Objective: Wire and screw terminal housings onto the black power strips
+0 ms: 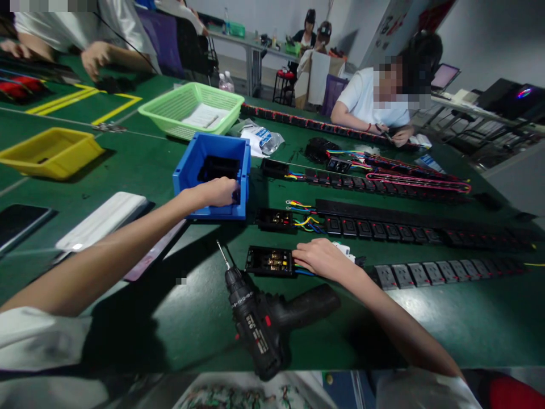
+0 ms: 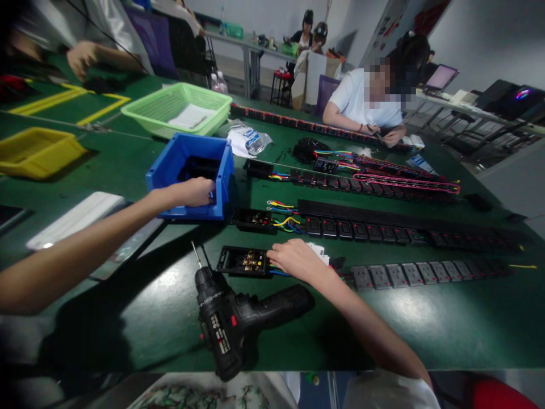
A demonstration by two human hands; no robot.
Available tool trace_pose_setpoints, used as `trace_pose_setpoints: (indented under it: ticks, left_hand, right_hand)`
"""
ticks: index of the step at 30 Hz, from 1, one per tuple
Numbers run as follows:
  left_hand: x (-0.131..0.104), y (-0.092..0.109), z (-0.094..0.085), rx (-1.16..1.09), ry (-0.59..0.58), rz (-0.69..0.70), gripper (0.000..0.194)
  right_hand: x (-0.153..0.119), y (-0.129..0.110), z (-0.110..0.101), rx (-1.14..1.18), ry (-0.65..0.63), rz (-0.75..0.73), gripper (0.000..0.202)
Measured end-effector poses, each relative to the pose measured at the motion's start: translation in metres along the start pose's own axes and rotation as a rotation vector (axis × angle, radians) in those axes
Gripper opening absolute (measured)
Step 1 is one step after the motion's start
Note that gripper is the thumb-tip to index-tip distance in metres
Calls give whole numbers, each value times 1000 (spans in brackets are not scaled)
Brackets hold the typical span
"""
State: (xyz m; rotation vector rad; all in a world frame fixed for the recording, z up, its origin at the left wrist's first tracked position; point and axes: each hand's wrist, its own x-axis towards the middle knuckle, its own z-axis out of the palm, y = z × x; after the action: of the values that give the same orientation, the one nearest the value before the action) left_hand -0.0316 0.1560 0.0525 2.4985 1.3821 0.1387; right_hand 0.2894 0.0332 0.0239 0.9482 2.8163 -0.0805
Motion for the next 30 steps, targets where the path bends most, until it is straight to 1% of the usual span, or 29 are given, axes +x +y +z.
trace_pose_setpoints:
  ticks: [5, 8, 10, 13, 17, 18, 21, 23, 25, 28, 30]
  left_hand:
    - [15, -6, 8, -35, -55, -25, 12]
    - [17, -6, 8, -49, -64, -37, 13]
    - [14, -6, 5, -53, -50, -47, 14]
    - [3, -7, -5, -53, -19, -70, 16]
    - [-22, -3, -22, -75, 67, -101, 24]
    - [-30, 1, -25, -122, 140, -98, 24]
    - [-51, 22, -25, -286, 211, 1, 26]
    - [-59, 42, -17, -340, 198, 71, 24]
    - [-62, 61, -3, -360, 165, 161, 21]
    - [-60, 86, 22, -363, 84, 261, 20]
    - [-56, 97, 35, -393, 36, 289, 21]
  right_hand:
    - [0, 1, 1, 4, -4, 2, 25]
    - [0, 1, 1, 14, -10, 0, 25]
    - [0, 1, 1, 16, -6, -1, 27]
    - [-1, 2, 2, 20, 1, -1, 28]
    - [-1, 3, 3, 41, -5, -1, 28]
    - [-1, 3, 4, 45, -5, -3, 29]
    - [-1, 3, 4, 47, 4, -9, 30]
    - [-1, 3, 4, 36, 14, -11, 30]
    - [-1, 2, 3, 26, 21, -11, 30]
    - [-2, 2, 1, 33, 21, -10, 29]
    - [-2, 2, 0, 43, 25, -9, 29]
